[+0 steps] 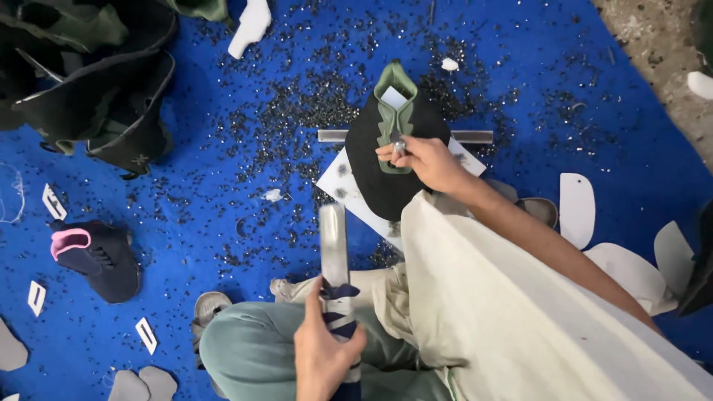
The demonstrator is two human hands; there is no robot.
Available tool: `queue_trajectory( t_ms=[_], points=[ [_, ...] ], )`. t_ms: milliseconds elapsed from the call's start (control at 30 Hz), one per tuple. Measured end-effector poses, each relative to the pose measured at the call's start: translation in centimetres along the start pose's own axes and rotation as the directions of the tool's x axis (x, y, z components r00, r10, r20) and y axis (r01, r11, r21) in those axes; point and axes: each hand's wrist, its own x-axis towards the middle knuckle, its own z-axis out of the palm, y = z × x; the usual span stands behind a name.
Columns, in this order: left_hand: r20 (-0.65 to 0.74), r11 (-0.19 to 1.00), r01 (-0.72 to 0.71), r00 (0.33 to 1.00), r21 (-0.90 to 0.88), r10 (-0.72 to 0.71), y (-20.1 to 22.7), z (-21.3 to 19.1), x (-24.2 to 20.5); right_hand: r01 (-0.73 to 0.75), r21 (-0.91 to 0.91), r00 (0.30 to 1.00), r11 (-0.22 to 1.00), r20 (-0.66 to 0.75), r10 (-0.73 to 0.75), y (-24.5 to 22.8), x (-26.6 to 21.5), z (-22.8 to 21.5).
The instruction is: The person punches holes into shoe upper components using a hand punch and a hammer.
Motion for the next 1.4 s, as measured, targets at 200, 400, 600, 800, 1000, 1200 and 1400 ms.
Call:
queue_trajectory(
  t_ms=[200, 400, 600, 800, 1000, 1200, 1400],
  points=[
    [-0.395, 0.728, -0.580, 0.805, -0.366, 0.442, 5.8, -4.5, -2.5, 0.092, -0.085, 0.995, 0.992, 0.033, -0.089, -1.6, -1.0, 0.6],
    [-0.401, 0.636, -0.605, 0.795, -0.479, 0.455, 2.9, 5.8, 6.7, 0.246, -0.286, 0.969, 0.926, 0.064, -0.238, -1.3, -1.2, 0.0],
    [-0.222, 0.914, -0.319, 0.938, -0.252, 0.266, 2.4, 4.7, 6.3, -0.055, 0.457, 0.965, 0.888, -0.203, 0.165, 3.1, 0.0, -0.8],
    [-0.486, 0.792, -0.528, 0.802, -0.307, 0.347, 5.4, -1.4, 1.1, -0.138, 0.297, 0.987, 0.945, -0.035, 0.156, 3.1, 2.6, -1.3],
    [-0.470, 0.360, -0.706, 0.688, -0.610, 0.553, 3.5, -1.0, 4.1, 0.024, -0.045, 0.994, 0.999, -0.108, -0.029, 0.4, 1.1, -0.4],
    [-0.244, 0.892, -0.396, 0.907, -0.218, 0.343, 2.0, 7.8, 9.3, 0.108, -0.182, 0.983, 0.977, -0.128, -0.132, 2.0, 0.7, 0.0],
    [-0.441, 0.837, -0.467, 0.839, -0.285, 0.318, 6.6, 0.7, 3.9, -0.108, 0.515, 0.964, 0.851, -0.153, 0.215, 1.5, 3.7, -2.2]
  ],
)
